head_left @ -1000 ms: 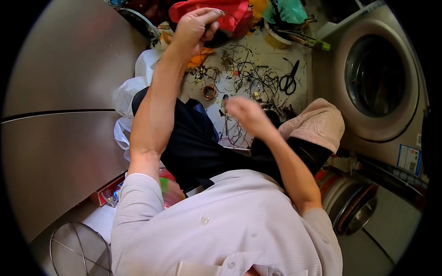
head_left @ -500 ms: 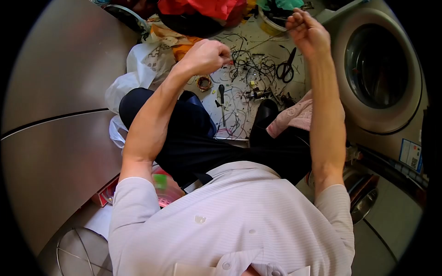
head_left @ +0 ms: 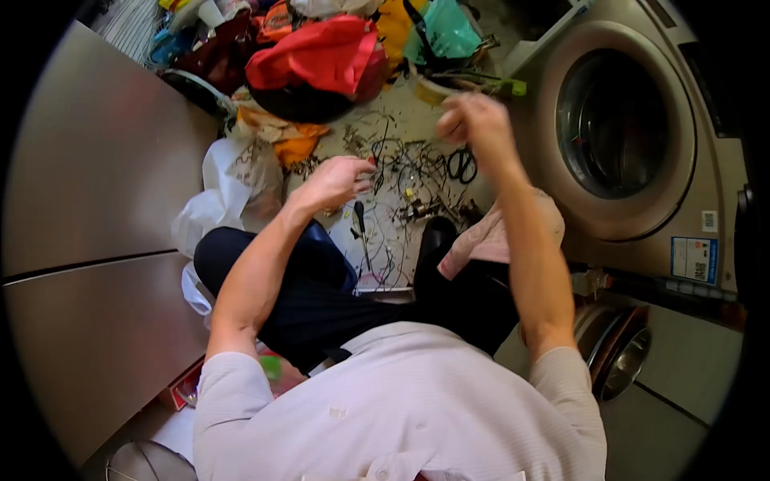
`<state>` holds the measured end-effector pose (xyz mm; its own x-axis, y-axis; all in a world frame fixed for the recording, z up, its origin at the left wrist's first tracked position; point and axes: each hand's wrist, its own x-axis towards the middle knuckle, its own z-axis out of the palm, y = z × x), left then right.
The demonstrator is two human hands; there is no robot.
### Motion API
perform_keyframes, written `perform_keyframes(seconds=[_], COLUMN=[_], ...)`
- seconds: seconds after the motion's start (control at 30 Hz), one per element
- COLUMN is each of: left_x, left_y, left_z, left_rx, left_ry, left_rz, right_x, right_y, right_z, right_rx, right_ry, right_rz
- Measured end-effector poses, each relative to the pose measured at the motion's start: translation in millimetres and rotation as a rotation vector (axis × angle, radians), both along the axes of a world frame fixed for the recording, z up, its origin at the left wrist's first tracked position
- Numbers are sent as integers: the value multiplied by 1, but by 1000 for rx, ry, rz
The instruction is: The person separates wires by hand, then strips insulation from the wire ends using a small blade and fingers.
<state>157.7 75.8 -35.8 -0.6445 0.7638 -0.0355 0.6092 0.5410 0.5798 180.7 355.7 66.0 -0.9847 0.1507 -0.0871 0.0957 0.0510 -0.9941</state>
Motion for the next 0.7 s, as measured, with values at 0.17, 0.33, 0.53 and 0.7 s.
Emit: perform_keyframes(seconds=[0.17, 0.33, 0.53, 0.7], left_x=[1, -3, 4, 9], left_y=[37, 45, 46, 45], left_z=[59, 39, 46, 61], left_rx=[468, 730, 887, 904], left_ry=[-680, -825, -803, -786], left_rz=[190, 261, 295, 313], right_x=[27, 37, 49, 61], right_y=[-55, -74, -94, -86], right_z=[-35, -25, -30, -36], right_rx=[-117, 127, 300, 516], right_ry=[-100, -20, -101, -61], right_rz=[59, -46, 65, 201])
